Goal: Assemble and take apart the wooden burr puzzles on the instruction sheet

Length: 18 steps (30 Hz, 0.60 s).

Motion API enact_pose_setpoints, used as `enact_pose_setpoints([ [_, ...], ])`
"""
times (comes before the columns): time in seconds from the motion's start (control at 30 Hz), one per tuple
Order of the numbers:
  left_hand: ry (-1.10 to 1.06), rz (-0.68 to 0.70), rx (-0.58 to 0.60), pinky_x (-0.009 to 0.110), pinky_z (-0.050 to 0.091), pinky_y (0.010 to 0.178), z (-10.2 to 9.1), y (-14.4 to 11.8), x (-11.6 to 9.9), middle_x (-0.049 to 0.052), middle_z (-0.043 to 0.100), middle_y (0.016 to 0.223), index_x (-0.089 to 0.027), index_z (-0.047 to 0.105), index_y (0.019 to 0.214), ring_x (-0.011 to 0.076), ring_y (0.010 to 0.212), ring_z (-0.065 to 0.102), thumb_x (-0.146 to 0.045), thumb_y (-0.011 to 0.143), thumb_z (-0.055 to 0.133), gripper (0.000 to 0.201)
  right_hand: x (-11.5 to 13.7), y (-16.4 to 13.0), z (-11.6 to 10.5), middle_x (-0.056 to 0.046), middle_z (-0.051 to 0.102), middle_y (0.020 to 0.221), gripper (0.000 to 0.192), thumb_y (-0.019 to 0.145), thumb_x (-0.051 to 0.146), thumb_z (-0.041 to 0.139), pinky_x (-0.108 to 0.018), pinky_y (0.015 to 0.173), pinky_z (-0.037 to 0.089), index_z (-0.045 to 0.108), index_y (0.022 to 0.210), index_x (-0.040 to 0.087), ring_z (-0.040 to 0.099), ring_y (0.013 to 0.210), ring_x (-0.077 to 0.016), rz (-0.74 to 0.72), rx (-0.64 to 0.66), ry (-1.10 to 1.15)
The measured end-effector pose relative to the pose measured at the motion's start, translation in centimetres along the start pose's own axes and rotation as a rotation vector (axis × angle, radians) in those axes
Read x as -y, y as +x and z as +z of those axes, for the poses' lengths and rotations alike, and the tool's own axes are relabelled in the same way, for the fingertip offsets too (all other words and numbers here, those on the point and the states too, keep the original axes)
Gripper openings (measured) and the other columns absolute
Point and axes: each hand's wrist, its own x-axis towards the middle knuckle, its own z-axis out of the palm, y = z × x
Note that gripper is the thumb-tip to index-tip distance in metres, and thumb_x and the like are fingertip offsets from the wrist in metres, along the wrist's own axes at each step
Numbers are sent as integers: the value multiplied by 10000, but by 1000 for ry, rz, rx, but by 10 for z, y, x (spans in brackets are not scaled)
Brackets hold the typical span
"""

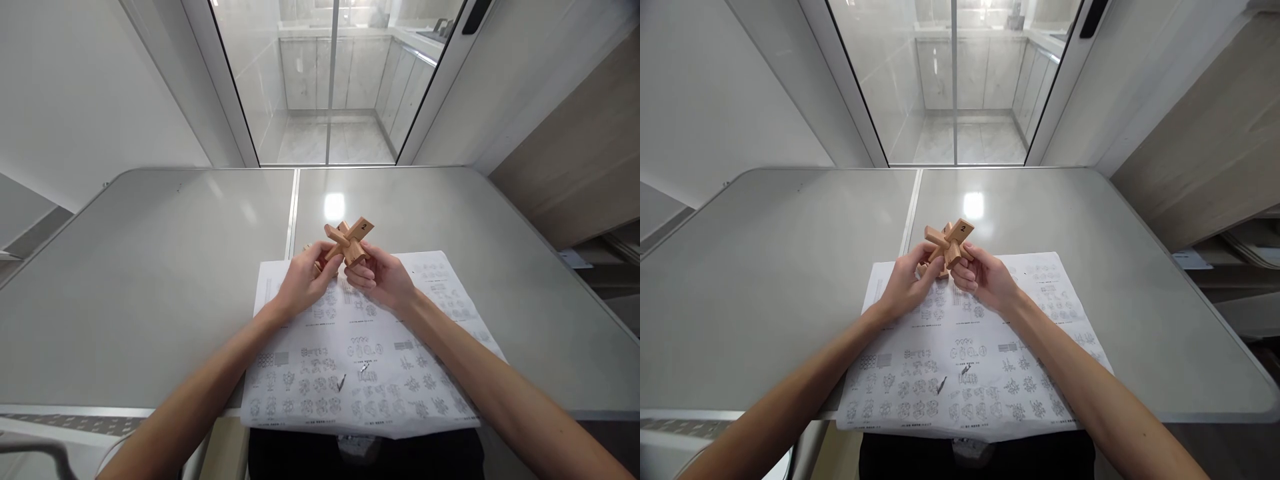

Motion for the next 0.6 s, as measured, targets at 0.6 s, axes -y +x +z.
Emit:
enact_pose_setpoints([
  [0.6, 293, 288, -164, 264, 411, 555, 2, -1, 2, -44, 557, 667, -218, 595, 912, 117, 565, 493, -265, 1051, 564, 150, -2, 1, 1, 57, 467, 534, 566, 1021, 701, 536, -266, 469, 358, 592, 730, 218, 345, 425, -87, 1, -78, -247],
])
